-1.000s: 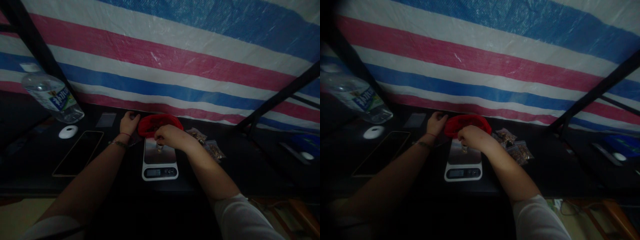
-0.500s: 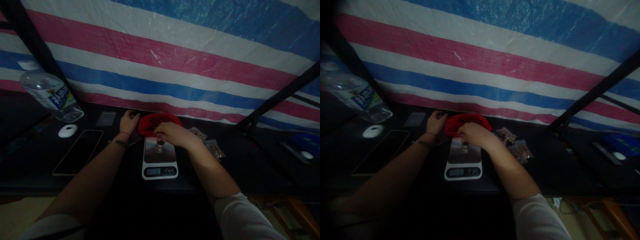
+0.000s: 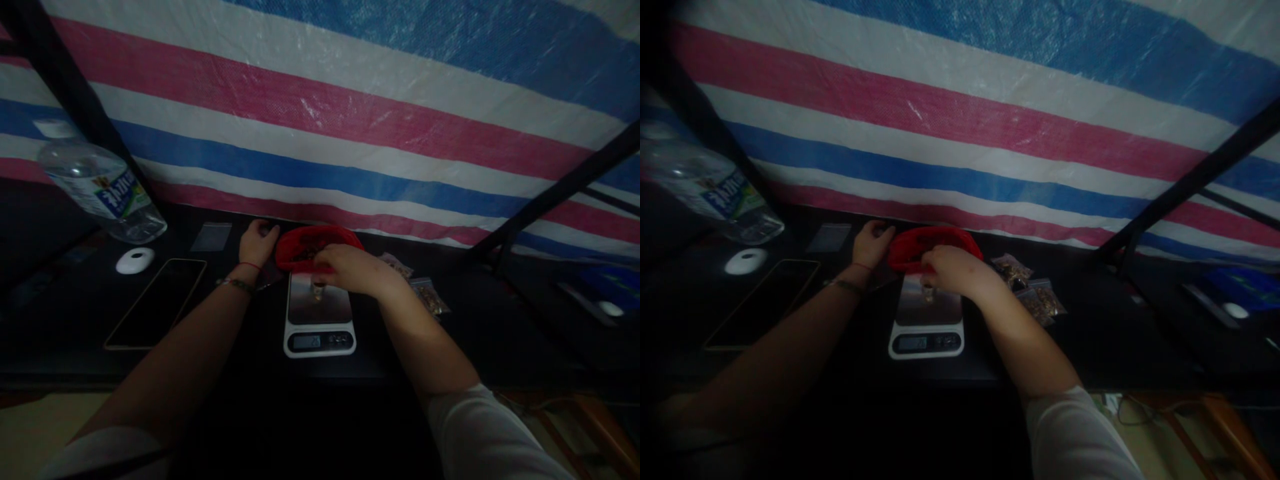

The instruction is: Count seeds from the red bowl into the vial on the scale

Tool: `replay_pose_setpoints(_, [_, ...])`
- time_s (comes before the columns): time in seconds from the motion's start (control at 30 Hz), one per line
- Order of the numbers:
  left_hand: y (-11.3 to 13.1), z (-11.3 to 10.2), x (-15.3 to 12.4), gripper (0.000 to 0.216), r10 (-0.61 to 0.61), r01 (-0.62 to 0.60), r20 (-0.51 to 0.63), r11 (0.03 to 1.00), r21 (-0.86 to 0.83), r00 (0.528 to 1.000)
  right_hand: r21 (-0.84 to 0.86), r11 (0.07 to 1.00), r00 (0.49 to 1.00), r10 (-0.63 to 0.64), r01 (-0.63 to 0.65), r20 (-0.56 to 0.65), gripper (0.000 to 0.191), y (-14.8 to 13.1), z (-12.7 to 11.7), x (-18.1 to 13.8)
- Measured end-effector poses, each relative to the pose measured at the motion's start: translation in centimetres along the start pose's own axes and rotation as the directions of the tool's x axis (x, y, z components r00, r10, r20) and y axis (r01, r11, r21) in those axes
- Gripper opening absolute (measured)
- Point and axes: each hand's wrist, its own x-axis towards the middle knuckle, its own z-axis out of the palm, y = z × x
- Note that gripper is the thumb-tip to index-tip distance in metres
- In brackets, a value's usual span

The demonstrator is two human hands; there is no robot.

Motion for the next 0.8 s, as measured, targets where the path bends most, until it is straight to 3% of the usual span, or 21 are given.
replay_pose_setpoints(0.1, [-0.1, 0.1, 0.0, 0.047, 0.003, -0.003, -0.012, 1.000, -0.010, 1.000, -0.034, 0.999, 0.995, 0.013, -0.009, 0.103, 0.018, -1.5, -0.4, -0.7])
replay_pose_setpoints(0.2, [-0.1, 0.1, 0.0, 0.047, 0.011, -0.011, -0.016, 1.000, -0.016, 1.000, -0.165, 0.982, 0.975, 0.120, -0.089, 0.185, 0.021, -3.5, 0.2, -1.2])
replay_pose_setpoints(0.3, [-0.1, 0.1, -0.1, 0.046, 0.014, -0.015, -0.020, 1.000, -0.006, 1.000, -0.263, 0.948, 0.960, 0.228, -0.182, 0.160, 0.026, -5.4, 1.2, -1.4])
replay_pose_setpoints(0.43, [0.1, -0.1, -0.1, 0.047, 0.001, -0.001, -0.002, 1.000, 0.001, 1.000, -0.261, 0.932, 0.946, 0.293, -0.250, 0.141, 0.029, -6.8, 2.2, -1.0])
replay_pose_setpoints(0.8, [0.2, -0.1, -0.1, 0.046, -0.012, 0.012, 0.004, 1.000, -0.012, 1.000, -0.235, 0.920, 0.924, 0.353, -0.314, 0.146, 0.030, -6.8, 3.3, -0.2])
